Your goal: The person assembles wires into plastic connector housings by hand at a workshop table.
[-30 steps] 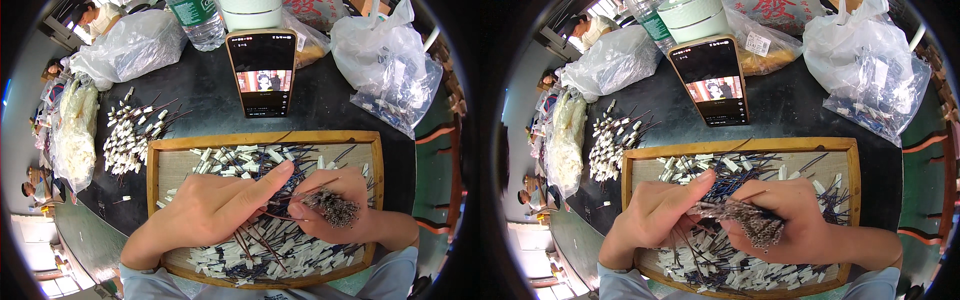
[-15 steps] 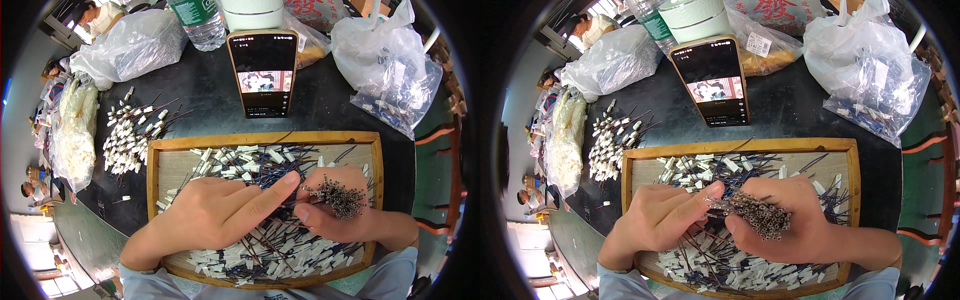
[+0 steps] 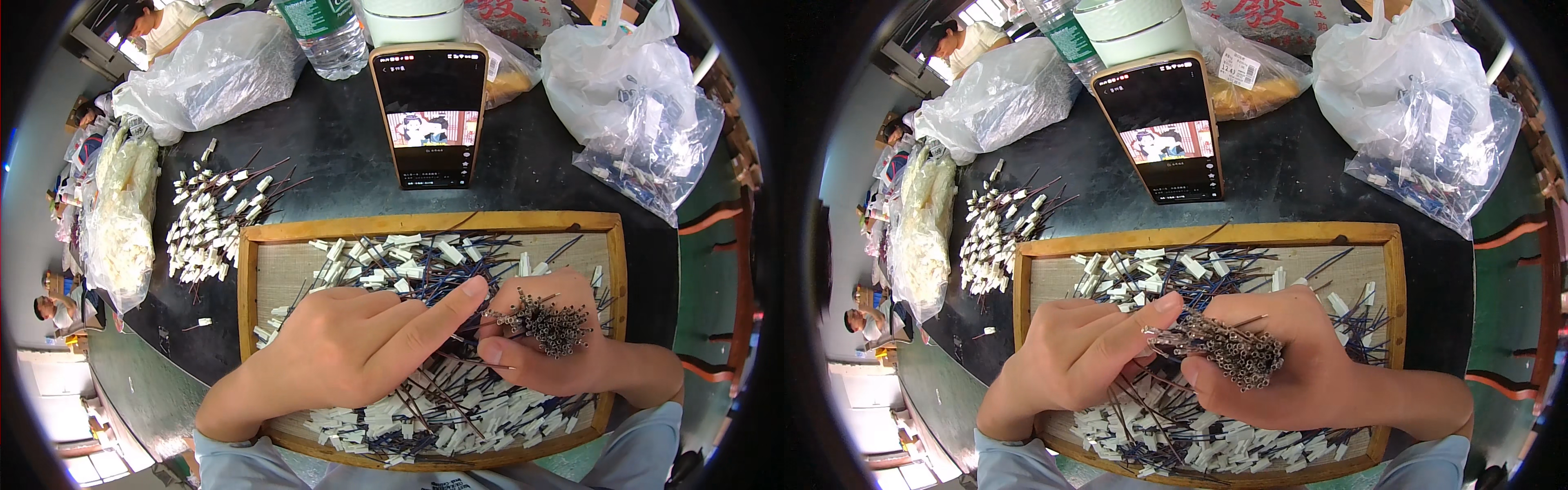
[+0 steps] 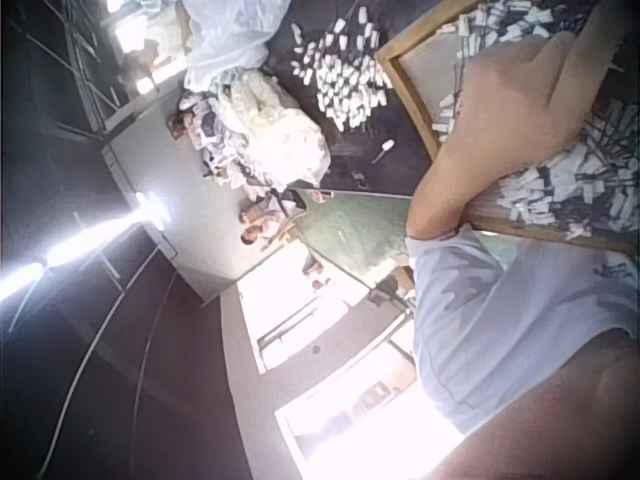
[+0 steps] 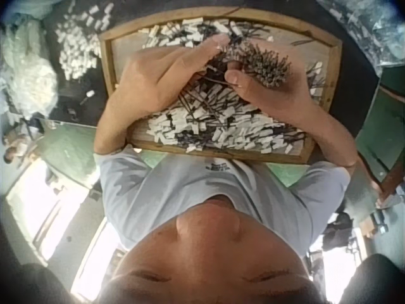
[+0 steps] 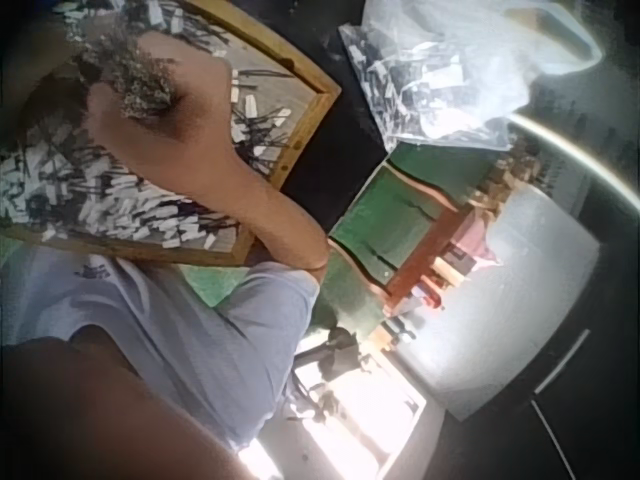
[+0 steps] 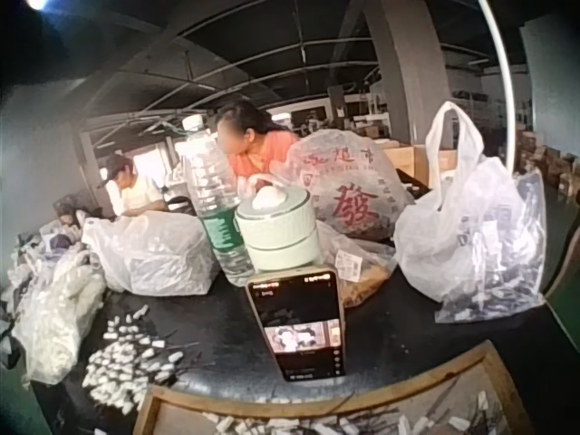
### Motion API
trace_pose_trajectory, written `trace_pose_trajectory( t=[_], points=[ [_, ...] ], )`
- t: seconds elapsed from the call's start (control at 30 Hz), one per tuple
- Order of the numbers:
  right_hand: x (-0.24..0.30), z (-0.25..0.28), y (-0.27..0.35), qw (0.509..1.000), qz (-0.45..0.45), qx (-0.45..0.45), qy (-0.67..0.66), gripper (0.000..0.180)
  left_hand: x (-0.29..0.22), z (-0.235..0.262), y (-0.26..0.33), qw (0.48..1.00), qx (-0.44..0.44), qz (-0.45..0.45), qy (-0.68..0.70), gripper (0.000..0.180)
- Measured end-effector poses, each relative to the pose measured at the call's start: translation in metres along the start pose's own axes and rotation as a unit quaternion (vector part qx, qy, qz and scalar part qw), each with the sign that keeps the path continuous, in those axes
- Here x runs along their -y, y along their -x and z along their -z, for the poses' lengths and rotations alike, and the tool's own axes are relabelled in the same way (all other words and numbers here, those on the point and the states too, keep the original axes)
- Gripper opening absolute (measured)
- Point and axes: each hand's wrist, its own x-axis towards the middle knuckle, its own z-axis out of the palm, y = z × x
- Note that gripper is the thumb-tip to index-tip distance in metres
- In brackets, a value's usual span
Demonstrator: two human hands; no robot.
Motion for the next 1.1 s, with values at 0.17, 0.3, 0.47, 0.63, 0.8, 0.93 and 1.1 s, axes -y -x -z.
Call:
trace_pose_trajectory(
  t=[0.17, 0.3, 0.47, 0.63, 0.8, 0.93, 1.1],
  points=[
    [-0.005, -0.004, 0.002, 0.997, 0.054, -0.049, -0.016, 0.013, 0.001, 0.001, 0.0, 1.0, -0.009, 0.016, 0.015, 0.063],
    [-0.002, 0.001, -0.001, 1.0, -0.001, 0.013, 0.012, 0.01, -0.002, 0.0, 0.0, 1.0, 0.0, 0.003, -0.025, 0.058],
    [-0.014, -0.006, -0.003, 0.995, 0.091, -0.02, 0.037, 0.013, -0.006, -0.002, 0.002, 0.998, 0.024, -0.03, -0.051, 0.04],
    [-0.013, -0.006, -0.005, 0.997, 0.073, -0.012, 0.033, 0.018, -0.005, -0.007, 0.003, 0.996, 0.039, -0.024, -0.078, 0.06],
    [-0.01, -0.003, -0.005, 0.992, 0.104, 0.024, 0.072, 0.017, -0.011, -0.001, 0.0, 0.99, 0.063, -0.023, -0.124, 0.061],
    [-0.009, -0.005, -0.007, 0.99, 0.117, 0.002, 0.074, 0.013, -0.009, -0.001, 0.0, 0.995, 0.01, 0.001, -0.102, 0.055],
    [-0.01, -0.003, -0.007, 0.995, 0.1, -0.009, 0.031, 0.006, 0.002, 0.0, 0.002, 0.997, -0.041, 0.017, -0.061, 0.035]
  ],
)
